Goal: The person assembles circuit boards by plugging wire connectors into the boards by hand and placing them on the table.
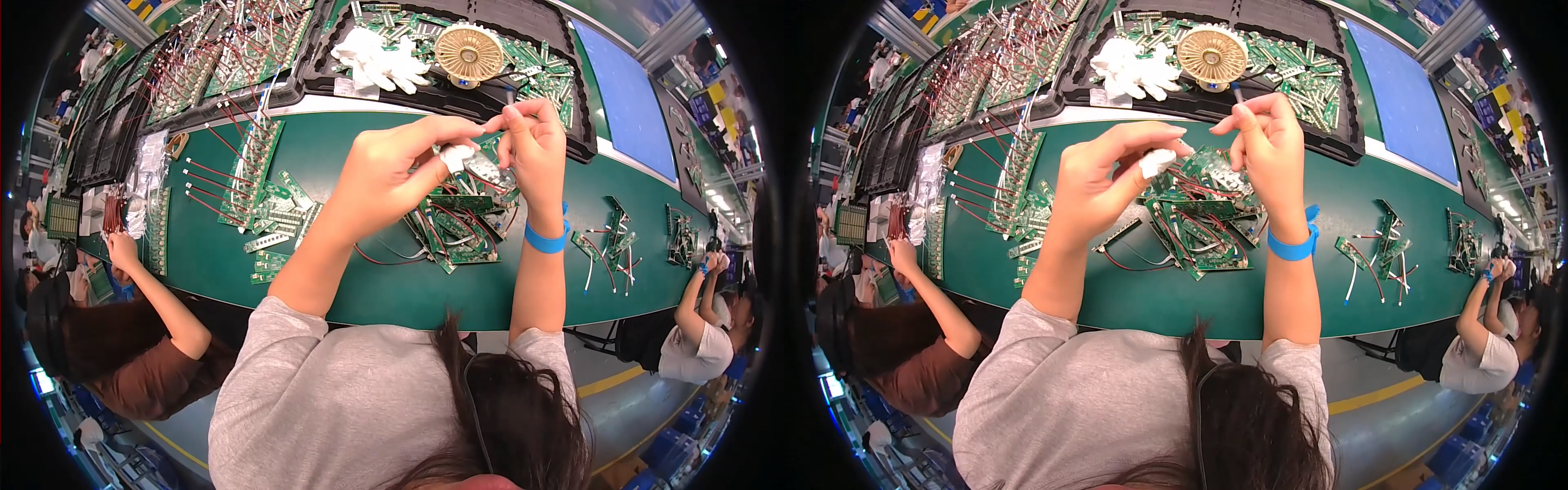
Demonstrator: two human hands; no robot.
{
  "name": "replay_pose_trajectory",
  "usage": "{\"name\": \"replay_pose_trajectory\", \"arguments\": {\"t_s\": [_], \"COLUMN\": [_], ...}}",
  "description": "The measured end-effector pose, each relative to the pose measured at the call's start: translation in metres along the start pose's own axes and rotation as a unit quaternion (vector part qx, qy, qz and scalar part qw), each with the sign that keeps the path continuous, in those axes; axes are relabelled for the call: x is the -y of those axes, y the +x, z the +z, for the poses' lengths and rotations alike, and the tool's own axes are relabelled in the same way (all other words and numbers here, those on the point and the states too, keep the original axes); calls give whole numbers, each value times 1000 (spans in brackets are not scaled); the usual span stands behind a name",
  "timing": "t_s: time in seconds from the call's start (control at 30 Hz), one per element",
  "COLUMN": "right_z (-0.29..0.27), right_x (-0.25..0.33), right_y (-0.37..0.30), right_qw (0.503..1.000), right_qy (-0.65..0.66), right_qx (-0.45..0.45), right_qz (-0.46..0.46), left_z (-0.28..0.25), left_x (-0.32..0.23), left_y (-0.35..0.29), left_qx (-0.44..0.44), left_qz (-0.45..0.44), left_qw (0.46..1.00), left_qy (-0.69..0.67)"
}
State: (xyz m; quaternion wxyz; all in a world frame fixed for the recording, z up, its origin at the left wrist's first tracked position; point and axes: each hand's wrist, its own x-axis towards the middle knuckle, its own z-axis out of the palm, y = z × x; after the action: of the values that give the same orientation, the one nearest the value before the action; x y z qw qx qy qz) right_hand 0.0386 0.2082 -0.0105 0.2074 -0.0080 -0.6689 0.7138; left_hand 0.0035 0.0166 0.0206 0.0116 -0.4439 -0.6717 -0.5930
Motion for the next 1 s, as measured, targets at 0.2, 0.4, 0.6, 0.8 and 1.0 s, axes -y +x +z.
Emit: {"name": "replay_pose_trajectory", "arguments": {"t_s": [0.2,0.4,0.6,0.8,1.0], "right_z": [2,13,20,19,23], "right_x": [21,38,38,30,34], "right_y": [-9,-21,-26,-27,-29], "right_qw": [989,977,978,984,989], "right_qy": [-34,-2,-36,-60,-56], "right_qx": [119,171,142,118,96], "right_qz": [83,128,149,118,97], "left_z": [2,2,10,12,13], "left_x": [9,21,23,24,25], "left_y": [4,7,5,5,6], "left_qx": [-115,-113,-112,-120,-131], "left_qz": [-77,-160,-172,-179,-175], "left_qw": [984,945,936,932,927], "left_qy": [-112,-263,-287,-293,-305]}}
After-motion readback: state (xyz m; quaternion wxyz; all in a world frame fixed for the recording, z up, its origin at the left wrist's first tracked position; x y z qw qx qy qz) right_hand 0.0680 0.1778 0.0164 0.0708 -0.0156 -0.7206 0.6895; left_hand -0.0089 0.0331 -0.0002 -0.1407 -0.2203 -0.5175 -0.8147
